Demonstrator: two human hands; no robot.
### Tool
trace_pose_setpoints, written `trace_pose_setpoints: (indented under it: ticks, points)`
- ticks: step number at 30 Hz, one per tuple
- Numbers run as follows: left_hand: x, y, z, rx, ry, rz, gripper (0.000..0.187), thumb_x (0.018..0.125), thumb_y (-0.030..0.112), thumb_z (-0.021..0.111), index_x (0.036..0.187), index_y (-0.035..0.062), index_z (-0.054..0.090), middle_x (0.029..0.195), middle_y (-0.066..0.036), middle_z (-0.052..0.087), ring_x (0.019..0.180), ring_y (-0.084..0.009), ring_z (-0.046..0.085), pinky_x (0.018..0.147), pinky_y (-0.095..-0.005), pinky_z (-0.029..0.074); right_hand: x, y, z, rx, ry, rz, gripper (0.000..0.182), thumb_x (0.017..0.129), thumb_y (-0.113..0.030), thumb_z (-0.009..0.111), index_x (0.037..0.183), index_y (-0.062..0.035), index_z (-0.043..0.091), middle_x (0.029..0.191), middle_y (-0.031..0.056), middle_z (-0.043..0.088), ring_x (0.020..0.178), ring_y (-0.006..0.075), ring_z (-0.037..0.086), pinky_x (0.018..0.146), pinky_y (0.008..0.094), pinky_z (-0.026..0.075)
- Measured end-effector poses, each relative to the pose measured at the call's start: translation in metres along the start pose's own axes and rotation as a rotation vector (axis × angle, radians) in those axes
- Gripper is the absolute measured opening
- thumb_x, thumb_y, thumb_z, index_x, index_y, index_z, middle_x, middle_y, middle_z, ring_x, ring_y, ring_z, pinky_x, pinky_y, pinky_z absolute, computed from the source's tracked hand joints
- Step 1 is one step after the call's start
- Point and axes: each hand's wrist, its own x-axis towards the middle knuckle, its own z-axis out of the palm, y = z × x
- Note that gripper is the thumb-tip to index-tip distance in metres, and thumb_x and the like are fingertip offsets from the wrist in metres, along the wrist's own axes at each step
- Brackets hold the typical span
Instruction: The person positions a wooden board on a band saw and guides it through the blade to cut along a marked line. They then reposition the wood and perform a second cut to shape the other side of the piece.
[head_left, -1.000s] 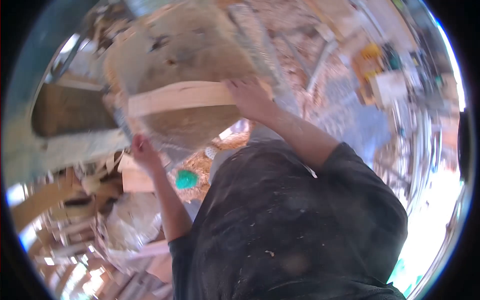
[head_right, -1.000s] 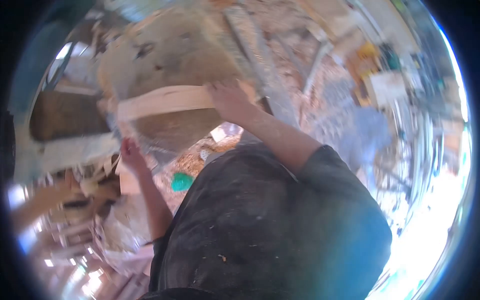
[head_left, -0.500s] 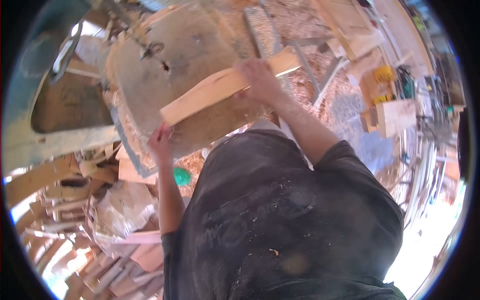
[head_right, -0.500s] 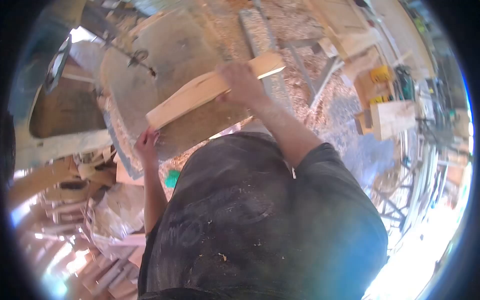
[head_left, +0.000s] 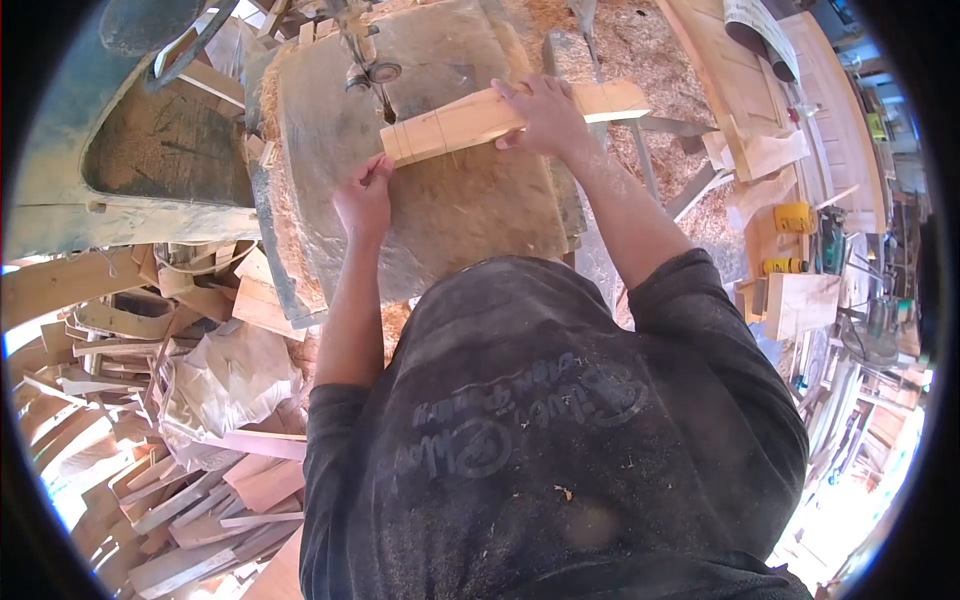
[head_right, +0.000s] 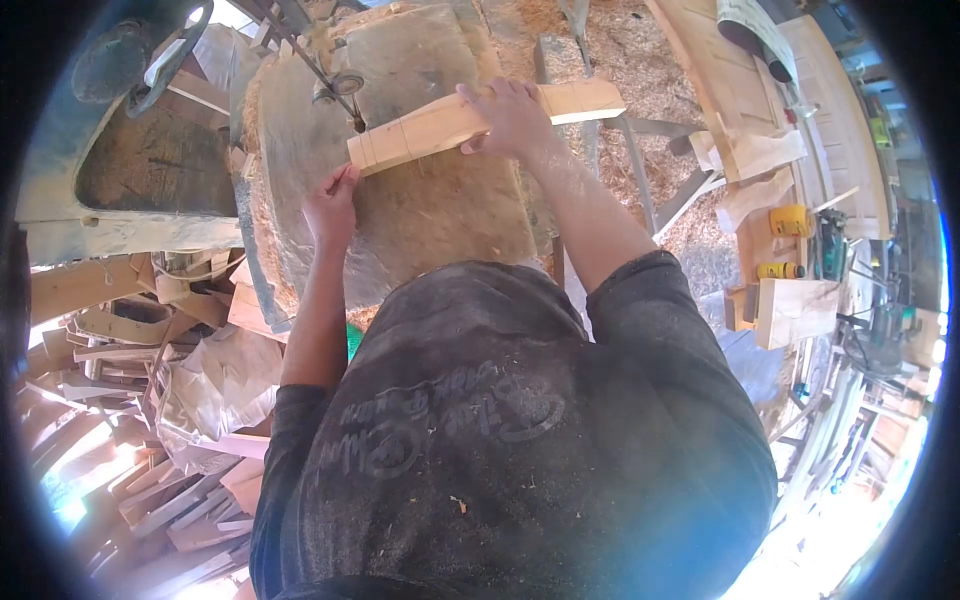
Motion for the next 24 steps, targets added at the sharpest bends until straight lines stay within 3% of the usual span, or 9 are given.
trace_pose_setpoints:
  ticks: [10, 13, 16, 19, 22, 24]
  points:
    - [0.027, 0.002, 0.006, -0.025, 0.042, 0.034, 0.030, 0.098, 0.030, 0.082, 0.114, 0.0049, 0.084, 0.090, -0.010, 0.082, 0.084, -0.0147, 0.075, 0.083, -0.0313, 0.057, 0.042, 0.006, 0.005, -0.045, -0.036, -0.009, 0.098, 0.074, -0.056, 0.091, 0.160, -0.0306, 0.052, 0.148, 0.0099, 0.055, 0.146, 0.0334, 0.044, 0.127, 0.0490, 0.028]
    - [0.035, -0.005, 0.008, -0.058, 0.048, 0.012, 0.030, 0.098, 0.030, 0.082, 0.114, 0.0050, 0.084, 0.091, -0.011, 0.082, 0.084, -0.0144, 0.075, 0.083, -0.0311, 0.057, 0.044, 0.001, 0.001, 0.012, -0.069, 0.065, 0.102, 0.072, -0.053, 0.093, 0.162, -0.0335, 0.050, 0.154, 0.0117, 0.052, 0.152, 0.0350, 0.038, 0.128, 0.0506, 0.024]
    - [0.037, -0.007, 0.010, -0.069, 0.042, 0.007, 0.030, 0.097, 0.030, 0.082, 0.114, 0.0052, 0.084, 0.092, -0.011, 0.082, 0.086, -0.0148, 0.075, 0.085, -0.0314, 0.057, 0.045, 0.001, 0.002, -0.013, -0.025, 0.046, 0.094, 0.074, -0.055, 0.091, 0.159, -0.0336, 0.055, 0.149, 0.0078, 0.055, 0.148, 0.0311, 0.043, 0.127, 0.0491, 0.026]
    - [0.036, -0.001, 0.009, -0.057, 0.050, 0.038, 0.030, 0.097, 0.030, 0.083, 0.114, 0.0054, 0.084, 0.094, -0.012, 0.082, 0.088, -0.0158, 0.076, 0.087, -0.0320, 0.058, 0.045, 0.003, 0.001, 0.020, -0.034, 0.029, 0.095, 0.073, -0.057, 0.091, 0.158, -0.0336, 0.055, 0.149, 0.0075, 0.056, 0.148, 0.0300, 0.043, 0.127, 0.0482, 0.026]
    - [0.037, 0.000, 0.007, -0.026, 0.051, 0.030, 0.029, 0.097, 0.029, 0.083, 0.113, 0.0054, 0.084, 0.095, -0.013, 0.083, 0.090, -0.0168, 0.077, 0.088, -0.0324, 0.058, 0.048, 0.005, 0.003, -0.003, -0.073, 0.026, 0.101, 0.072, -0.056, 0.092, 0.162, -0.0352, 0.050, 0.153, 0.0111, 0.053, 0.151, 0.0341, 0.040, 0.126, 0.0503, 0.027]
    - [0.039, -0.003, 0.008, -0.030, 0.048, 0.038, 0.029, 0.097, 0.029, 0.083, 0.113, 0.0053, 0.084, 0.096, -0.013, 0.083, 0.091, -0.0174, 0.078, 0.087, -0.0328, 0.058, 0.050, 0.004, 0.004, -0.035, -0.066, 0.035, 0.098, 0.073, -0.058, 0.091, 0.160, -0.0344, 0.053, 0.151, 0.0081, 0.054, 0.150, 0.0308, 0.041, 0.128, 0.0491, 0.025]
